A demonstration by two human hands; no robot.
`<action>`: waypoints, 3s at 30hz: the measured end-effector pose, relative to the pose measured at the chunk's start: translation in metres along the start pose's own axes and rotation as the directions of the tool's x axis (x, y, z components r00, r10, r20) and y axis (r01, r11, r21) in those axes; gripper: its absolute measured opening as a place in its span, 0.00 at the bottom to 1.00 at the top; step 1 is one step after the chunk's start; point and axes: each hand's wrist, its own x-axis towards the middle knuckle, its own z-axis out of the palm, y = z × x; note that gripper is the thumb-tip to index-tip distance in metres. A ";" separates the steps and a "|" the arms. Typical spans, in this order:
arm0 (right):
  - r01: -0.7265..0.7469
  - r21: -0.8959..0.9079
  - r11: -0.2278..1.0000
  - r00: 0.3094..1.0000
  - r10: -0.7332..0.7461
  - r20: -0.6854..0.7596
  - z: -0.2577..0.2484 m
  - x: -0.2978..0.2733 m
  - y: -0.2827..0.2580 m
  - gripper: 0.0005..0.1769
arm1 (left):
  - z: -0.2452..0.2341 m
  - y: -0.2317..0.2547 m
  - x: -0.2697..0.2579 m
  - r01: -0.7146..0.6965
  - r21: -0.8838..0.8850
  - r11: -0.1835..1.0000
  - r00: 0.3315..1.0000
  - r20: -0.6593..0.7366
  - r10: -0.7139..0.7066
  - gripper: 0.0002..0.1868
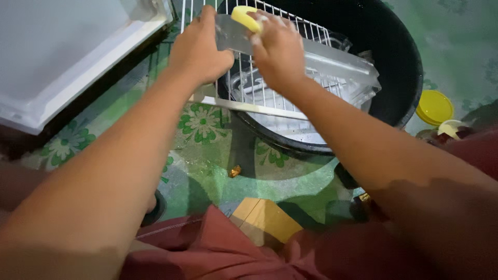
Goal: The person scrubs a white wire rack and a clear plastic tray with a yellow sponge over a black basin. They repeatedly wipe both sides of the tray and the rack, occasionally lifting and repositioning the items to reach different areas.
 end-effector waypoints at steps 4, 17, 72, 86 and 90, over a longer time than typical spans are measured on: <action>-0.489 -0.029 0.872 0.835 0.478 0.271 -0.014 0.003 0.031 0.20 | -0.006 -0.012 -0.009 -0.015 -0.127 0.992 1.000 0.020 0.018 0.34; -0.605 -0.191 0.773 0.749 0.634 0.191 -0.037 -0.028 0.077 0.19 | -0.008 -0.026 -0.004 0.165 0.005 0.986 0.965 0.205 -0.163 0.56; -0.460 0.043 0.887 0.830 0.412 0.375 -0.026 0.055 -0.043 0.18 | -0.006 0.013 0.003 0.299 -0.729 -0.616 0.292 0.684 -0.668 0.12; -0.623 -0.051 0.780 0.691 0.580 0.431 -0.023 0.030 0.029 0.26 | 0.013 -0.002 -0.007 0.367 -0.725 -0.583 0.402 0.689 -0.603 0.13; -0.656 -0.183 0.732 0.629 0.665 0.403 -0.016 0.021 0.083 0.32 | 0.020 -0.007 -0.003 0.354 -0.730 -0.584 0.429 0.682 -0.593 0.15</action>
